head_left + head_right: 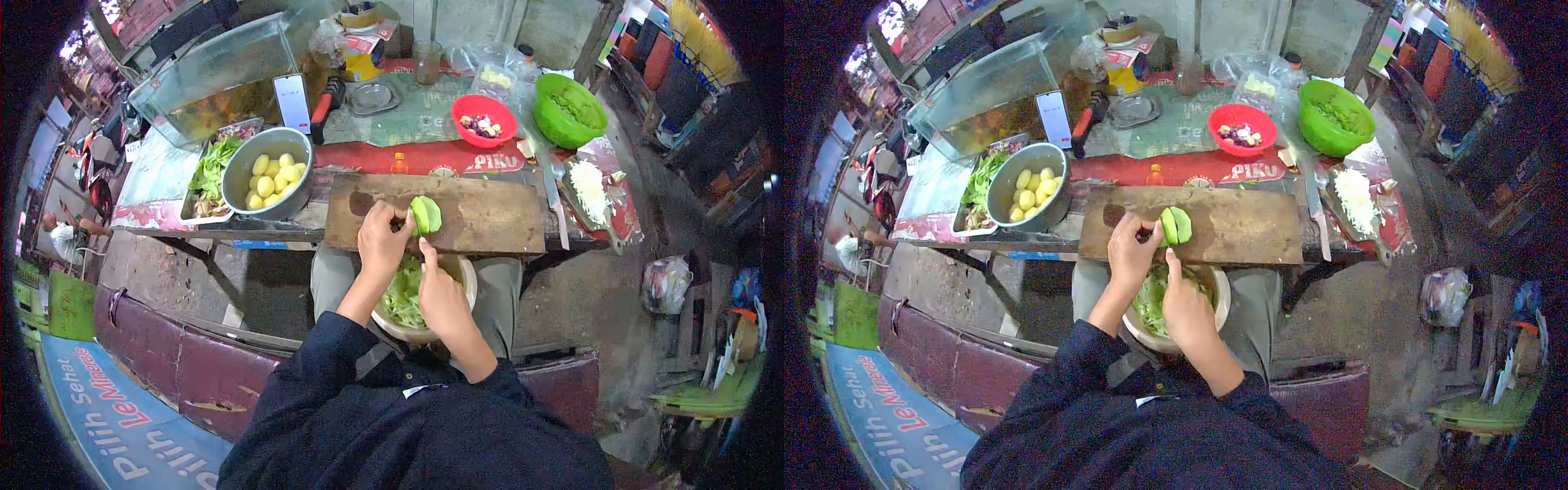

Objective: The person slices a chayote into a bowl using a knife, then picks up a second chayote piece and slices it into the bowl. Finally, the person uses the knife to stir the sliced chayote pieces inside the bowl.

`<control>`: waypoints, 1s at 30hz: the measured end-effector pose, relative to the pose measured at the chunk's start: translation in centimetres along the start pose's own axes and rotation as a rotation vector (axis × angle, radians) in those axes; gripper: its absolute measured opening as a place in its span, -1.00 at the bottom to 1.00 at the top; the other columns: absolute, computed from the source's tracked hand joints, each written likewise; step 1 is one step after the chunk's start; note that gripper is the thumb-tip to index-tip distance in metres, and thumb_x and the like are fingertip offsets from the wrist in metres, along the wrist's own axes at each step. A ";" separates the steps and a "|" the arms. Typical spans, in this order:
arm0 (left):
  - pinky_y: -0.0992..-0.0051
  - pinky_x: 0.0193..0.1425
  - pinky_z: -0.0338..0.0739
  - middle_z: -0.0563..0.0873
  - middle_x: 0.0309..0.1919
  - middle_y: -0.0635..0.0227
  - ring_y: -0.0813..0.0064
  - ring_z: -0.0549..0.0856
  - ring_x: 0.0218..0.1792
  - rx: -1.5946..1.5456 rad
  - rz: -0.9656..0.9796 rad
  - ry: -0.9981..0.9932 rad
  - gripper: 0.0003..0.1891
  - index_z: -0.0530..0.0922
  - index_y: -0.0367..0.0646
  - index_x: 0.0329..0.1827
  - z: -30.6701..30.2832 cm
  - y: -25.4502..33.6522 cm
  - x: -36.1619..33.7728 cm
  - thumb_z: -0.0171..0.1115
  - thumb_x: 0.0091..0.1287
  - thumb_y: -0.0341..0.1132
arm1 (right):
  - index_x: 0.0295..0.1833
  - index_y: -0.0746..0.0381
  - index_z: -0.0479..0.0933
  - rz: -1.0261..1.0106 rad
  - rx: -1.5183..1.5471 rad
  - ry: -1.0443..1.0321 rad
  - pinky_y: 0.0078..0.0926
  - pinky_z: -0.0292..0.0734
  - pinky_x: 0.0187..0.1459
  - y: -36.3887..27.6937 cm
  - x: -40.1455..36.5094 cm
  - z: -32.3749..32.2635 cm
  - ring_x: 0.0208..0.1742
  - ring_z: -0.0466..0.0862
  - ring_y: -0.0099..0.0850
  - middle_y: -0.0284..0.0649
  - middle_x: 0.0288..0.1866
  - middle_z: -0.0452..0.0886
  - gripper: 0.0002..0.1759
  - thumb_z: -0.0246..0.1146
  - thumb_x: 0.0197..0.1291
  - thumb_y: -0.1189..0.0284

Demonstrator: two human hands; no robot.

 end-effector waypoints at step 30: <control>0.26 -0.20 0.53 0.61 -0.38 0.16 0.12 0.64 -0.33 -0.111 0.086 -0.020 -0.85 0.61 -0.28 -0.36 -1.0 0.3 -0.1 0.47 0.25 -0.47 | 0.65 0.17 0.06 -0.096 0.067 0.030 0.23 0.58 -0.06 -0.7 -2.9 -1.4 -0.13 0.71 0.28 0.28 -0.17 0.69 -0.28 0.02 0.40 0.54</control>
Point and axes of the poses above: each hand's wrist, its own x-axis towards the middle knuckle, its own z-axis out of the palm, y = z × x, the point moved 6 cm from there along x, towards the middle knuckle
